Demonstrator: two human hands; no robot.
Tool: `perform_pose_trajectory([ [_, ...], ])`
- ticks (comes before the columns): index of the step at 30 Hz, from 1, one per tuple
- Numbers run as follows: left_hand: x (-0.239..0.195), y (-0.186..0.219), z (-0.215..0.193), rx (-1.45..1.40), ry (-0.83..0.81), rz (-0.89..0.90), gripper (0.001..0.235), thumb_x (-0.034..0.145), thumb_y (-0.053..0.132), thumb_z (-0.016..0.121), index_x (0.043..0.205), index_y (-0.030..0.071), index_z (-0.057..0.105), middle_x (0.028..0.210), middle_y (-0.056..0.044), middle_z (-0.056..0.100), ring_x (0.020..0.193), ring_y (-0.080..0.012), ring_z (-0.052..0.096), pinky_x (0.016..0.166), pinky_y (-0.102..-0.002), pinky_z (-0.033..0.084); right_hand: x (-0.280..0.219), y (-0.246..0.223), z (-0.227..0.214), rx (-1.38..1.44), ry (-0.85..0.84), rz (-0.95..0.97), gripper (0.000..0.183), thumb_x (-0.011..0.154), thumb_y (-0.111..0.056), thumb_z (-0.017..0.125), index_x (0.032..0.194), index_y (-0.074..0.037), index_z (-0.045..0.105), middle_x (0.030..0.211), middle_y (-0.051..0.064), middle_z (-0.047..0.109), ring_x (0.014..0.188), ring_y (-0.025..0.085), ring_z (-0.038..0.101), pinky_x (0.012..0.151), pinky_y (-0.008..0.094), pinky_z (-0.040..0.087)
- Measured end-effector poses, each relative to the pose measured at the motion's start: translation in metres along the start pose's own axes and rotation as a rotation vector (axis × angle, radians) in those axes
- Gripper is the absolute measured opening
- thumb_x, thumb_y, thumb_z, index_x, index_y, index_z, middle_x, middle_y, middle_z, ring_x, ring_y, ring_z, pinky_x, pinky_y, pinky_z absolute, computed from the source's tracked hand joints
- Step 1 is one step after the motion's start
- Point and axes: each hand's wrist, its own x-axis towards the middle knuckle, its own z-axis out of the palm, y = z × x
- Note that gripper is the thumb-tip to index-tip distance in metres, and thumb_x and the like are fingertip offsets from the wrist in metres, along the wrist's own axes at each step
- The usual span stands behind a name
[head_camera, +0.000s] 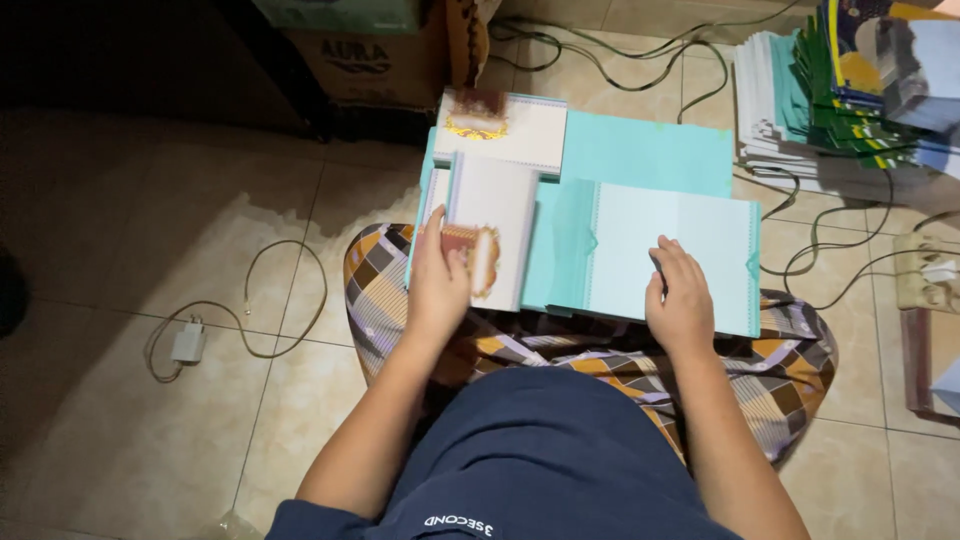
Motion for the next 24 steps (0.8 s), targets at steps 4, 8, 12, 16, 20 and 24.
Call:
perform_pose_trajectory([
  [4,0.024,-0.061,0.008,0.173,0.111,0.042,0.057,0.094,-0.003,0.05,0.15,-0.004,0.04,0.137,-0.038,0.052,0.128,-0.0551,0.051,0.106,-0.06,0.044,-0.001,0.0,0.002,-0.043,0.027,-0.024,0.03,0.098,-0.003,0.055,0.126,-0.002,0.066,0.139,0.015,0.064,0.135,0.03,0.055,0.119,0.042,0.039],
  [8,0.038,-0.084,0.01,0.551,0.161,-0.048,0.064,0.093,0.003,0.054,0.154,-0.001,0.038,0.128,-0.023,0.057,0.12,-0.0421,0.057,0.099,-0.054,0.048,0.0,-0.003,-0.003,-0.043,-0.005,-0.017,0.03,0.098,-0.006,0.054,0.127,-0.002,0.065,0.14,0.016,0.063,0.136,0.03,0.055,0.12,0.041,0.038],
  [12,0.036,-0.06,0.011,0.632,0.244,-0.019,0.078,0.093,0.005,0.06,0.161,0.0,0.022,0.144,-0.027,0.045,0.129,-0.0463,0.046,0.103,-0.059,0.042,0.001,-0.002,-0.004,-0.054,0.001,-0.011,0.031,0.098,-0.007,0.056,0.128,-0.002,0.065,0.141,0.015,0.063,0.137,0.028,0.054,0.12,0.04,0.038],
  [16,0.05,-0.087,0.031,0.66,0.2,0.028,0.08,0.092,0.035,0.067,0.157,0.001,0.033,0.153,-0.027,0.041,0.141,-0.0432,0.04,0.107,-0.062,0.037,0.001,-0.002,-0.005,-0.047,-0.008,-0.009,0.032,0.097,-0.008,0.057,0.127,-0.003,0.065,0.14,0.015,0.063,0.137,0.028,0.055,0.12,0.04,0.039],
  [20,0.058,-0.1,0.046,0.705,0.13,-0.009,0.085,0.089,0.051,0.069,0.154,0.005,0.041,0.153,-0.025,0.044,0.141,-0.0416,0.043,0.108,-0.07,0.032,0.001,0.003,-0.002,-0.058,0.014,-0.05,0.033,0.095,-0.009,0.058,0.126,-0.004,0.065,0.137,0.015,0.064,0.134,0.03,0.056,0.117,0.042,0.042],
  [24,0.05,-0.08,0.057,0.695,0.215,0.044,0.091,0.089,0.041,0.072,0.158,-0.002,0.03,0.157,-0.035,0.033,0.146,-0.0532,0.031,0.111,-0.077,0.018,0.001,0.002,-0.001,-0.056,0.021,-0.033,0.032,0.095,-0.01,0.057,0.126,-0.005,0.065,0.137,0.015,0.063,0.134,0.03,0.056,0.116,0.042,0.042],
])
